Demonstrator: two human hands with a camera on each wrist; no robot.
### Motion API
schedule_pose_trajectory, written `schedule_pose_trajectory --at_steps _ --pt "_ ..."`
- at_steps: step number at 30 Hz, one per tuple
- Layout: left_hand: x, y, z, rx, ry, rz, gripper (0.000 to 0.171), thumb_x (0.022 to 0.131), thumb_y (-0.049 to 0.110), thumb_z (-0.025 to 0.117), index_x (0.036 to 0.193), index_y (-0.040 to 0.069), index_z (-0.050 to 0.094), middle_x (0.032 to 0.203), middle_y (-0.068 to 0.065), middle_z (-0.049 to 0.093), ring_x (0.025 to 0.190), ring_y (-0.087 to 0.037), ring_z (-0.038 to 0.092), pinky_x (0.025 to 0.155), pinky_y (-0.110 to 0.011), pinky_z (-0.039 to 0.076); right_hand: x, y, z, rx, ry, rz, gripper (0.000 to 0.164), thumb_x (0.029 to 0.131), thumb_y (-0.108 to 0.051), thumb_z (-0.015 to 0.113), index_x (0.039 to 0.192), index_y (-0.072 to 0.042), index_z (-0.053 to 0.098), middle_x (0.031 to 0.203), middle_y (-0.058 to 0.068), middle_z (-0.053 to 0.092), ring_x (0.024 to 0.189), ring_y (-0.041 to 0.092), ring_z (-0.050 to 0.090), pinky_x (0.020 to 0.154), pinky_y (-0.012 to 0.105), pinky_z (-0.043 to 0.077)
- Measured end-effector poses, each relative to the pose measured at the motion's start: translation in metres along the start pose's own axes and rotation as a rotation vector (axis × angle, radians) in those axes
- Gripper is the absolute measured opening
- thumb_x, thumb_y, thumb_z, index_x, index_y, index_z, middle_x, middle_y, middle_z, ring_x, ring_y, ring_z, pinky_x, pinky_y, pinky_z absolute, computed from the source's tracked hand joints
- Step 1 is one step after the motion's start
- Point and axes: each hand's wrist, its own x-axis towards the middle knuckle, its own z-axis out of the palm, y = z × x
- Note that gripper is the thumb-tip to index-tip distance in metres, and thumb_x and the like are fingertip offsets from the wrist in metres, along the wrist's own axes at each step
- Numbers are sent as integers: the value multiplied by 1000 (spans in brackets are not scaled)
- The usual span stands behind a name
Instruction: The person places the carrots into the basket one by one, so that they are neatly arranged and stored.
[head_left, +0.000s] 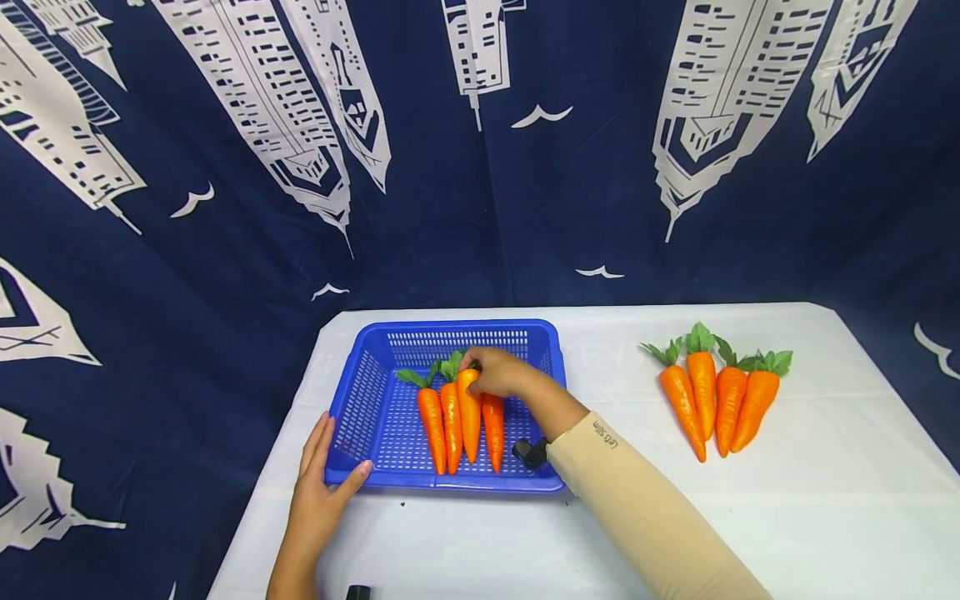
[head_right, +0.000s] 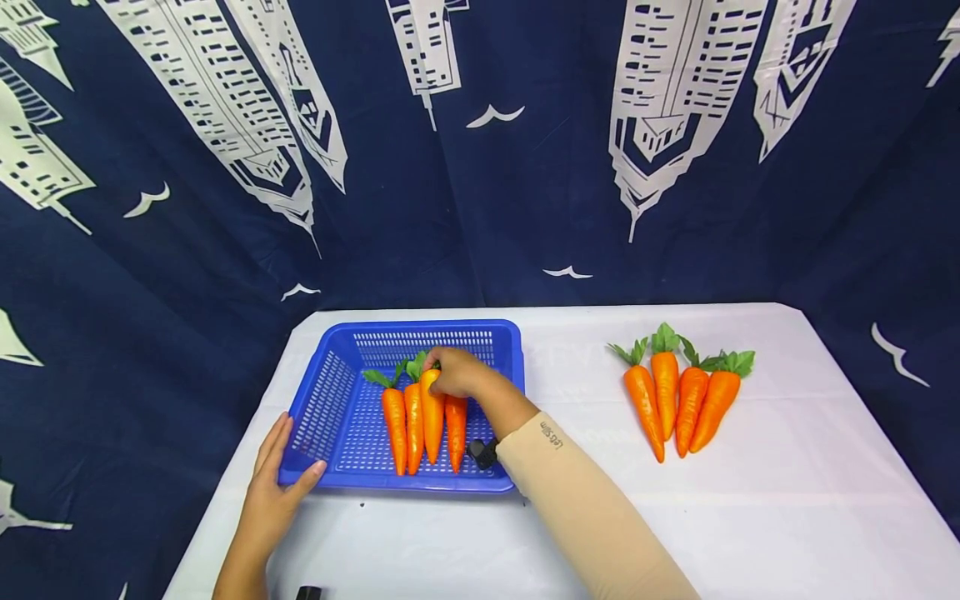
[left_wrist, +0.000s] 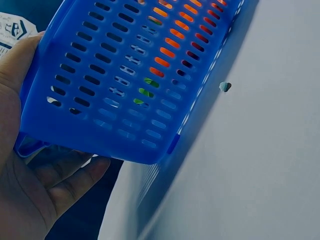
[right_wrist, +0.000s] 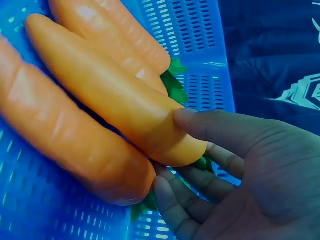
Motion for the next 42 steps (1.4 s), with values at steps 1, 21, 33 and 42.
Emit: schedule_pose_trajectory --at_steps 1,21,33,42 --pt "0 0 0 0 -1 1 90 90 28 78 162 26 23 171 0 13 157 -39 12 121 -70 14 0 0 0 -7 0 2 30 84 -6 77 111 -12 66 109 8 68 94 21 61 88 33 55" --pt "0 0 0 -7 -1 -2 90 90 29 77 162 24 24 171 -2 12 158 -39 11 122 -70 12 3 10 5 -67 -46 28 32 82 -14 81 112 -14 70 107 6 70 93 19 60 83 30 52" --pt "0 1 1 -7 2 -8 90 90 29 77 162 26 23 171 -3 13 157 -39 11 121 -70 13 5 7 -6 162 142 -18 38 88 -25 79 121 -9 68 136 12 63 105 26 64 98 42 55" --pt "0 0 1 -8 4 -7 90 90 29 78 162 24 24 171 -3 13 158 -38 11 122 -69 12 -7 2 -25 345 282 -79 41 92 -31 74 127 -11 65 132 12 64 110 28 67 92 44 58"
